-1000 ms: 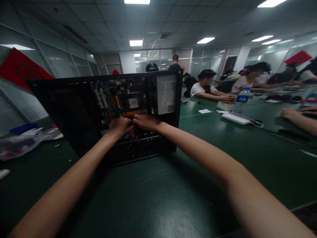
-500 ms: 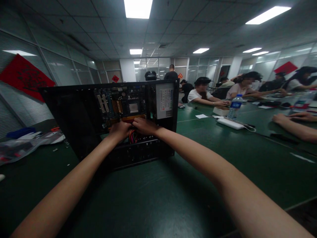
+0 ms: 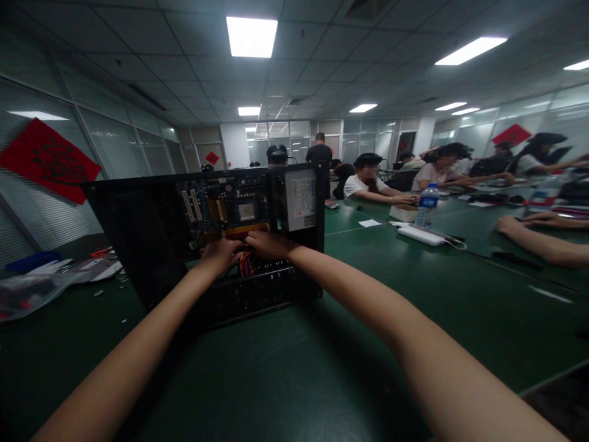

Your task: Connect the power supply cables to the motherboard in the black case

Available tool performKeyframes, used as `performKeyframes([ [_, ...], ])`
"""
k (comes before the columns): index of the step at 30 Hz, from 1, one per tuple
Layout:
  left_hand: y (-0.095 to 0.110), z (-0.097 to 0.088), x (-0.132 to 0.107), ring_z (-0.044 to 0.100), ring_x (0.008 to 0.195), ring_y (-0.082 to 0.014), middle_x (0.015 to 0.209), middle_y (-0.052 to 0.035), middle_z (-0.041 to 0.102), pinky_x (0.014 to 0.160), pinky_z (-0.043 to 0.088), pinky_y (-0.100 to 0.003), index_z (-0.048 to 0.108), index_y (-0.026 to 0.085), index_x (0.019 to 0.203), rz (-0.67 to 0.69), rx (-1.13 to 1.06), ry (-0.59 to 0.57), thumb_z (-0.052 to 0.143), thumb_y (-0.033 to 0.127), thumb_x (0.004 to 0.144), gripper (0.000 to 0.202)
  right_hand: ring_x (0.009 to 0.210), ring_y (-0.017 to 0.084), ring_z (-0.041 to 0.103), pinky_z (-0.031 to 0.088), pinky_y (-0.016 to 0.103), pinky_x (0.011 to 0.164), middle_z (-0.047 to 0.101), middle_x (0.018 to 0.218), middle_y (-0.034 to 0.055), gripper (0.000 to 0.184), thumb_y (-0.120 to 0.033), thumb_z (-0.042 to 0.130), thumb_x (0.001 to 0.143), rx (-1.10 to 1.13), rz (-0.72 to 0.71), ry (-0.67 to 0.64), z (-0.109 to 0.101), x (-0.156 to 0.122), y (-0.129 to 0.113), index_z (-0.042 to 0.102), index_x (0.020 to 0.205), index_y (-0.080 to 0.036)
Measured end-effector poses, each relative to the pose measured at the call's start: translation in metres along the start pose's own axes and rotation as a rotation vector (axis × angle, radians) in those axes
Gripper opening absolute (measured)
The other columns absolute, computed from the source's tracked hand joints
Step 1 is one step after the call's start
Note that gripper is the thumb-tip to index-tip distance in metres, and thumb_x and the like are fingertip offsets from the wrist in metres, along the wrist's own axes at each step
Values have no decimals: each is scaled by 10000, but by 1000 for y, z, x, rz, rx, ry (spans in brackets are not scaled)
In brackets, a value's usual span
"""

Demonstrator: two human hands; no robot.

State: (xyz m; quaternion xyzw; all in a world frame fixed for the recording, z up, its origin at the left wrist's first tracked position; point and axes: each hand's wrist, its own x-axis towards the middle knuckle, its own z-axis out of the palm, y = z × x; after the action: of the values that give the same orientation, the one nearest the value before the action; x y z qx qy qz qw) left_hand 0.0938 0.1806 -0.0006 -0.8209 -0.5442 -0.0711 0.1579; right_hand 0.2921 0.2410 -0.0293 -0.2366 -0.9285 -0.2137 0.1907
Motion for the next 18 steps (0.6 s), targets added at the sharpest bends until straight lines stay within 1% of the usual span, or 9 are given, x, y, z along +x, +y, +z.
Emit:
performKeyframes([
  [4, 0, 0, 0, 722, 1100, -310, 1207, -124, 758, 871, 545, -360, 752, 250, 1229, -3, -20, -7, 561, 358, 992, 323, 1088, 217, 617, 483, 329, 922, 642, 1160, 139, 145, -131, 536, 1003, -9, 20, 1, 4, -1, 1, 622, 1119, -116],
  [7, 0, -1, -1, 715, 1126, -305, 1237, -118, 751, 884, 540, -355, 742, 268, 1262, -5, -33, -5, 549, 355, 1000, 338, 1082, 223, 614, 484, 332, 919, 645, 1161, 141, 144, -135, 534, 1006, -42, 17, -15, 5, -2, 1, 626, 1114, -114],
  [13, -1, -1, 0, 726, 1108, -297, 1239, -105, 756, 890, 540, -349, 755, 275, 1242, -3, -51, -12, 549, 350, 1001, 326, 1078, 214, 613, 482, 330, 916, 647, 1167, 135, 158, -161, 507, 1032, -105, -6, -16, 4, -2, 1, 626, 1129, -124],
  [18, -1, 0, 1, 718, 1124, -314, 1243, -112, 752, 893, 547, -368, 751, 271, 1255, 5, -54, -6, 562, 337, 990, 331, 1082, 221, 613, 476, 333, 906, 657, 1186, 138, 168, -183, 496, 1047, -149, 7, -35, 3, -1, 0, 624, 1141, -126],
])
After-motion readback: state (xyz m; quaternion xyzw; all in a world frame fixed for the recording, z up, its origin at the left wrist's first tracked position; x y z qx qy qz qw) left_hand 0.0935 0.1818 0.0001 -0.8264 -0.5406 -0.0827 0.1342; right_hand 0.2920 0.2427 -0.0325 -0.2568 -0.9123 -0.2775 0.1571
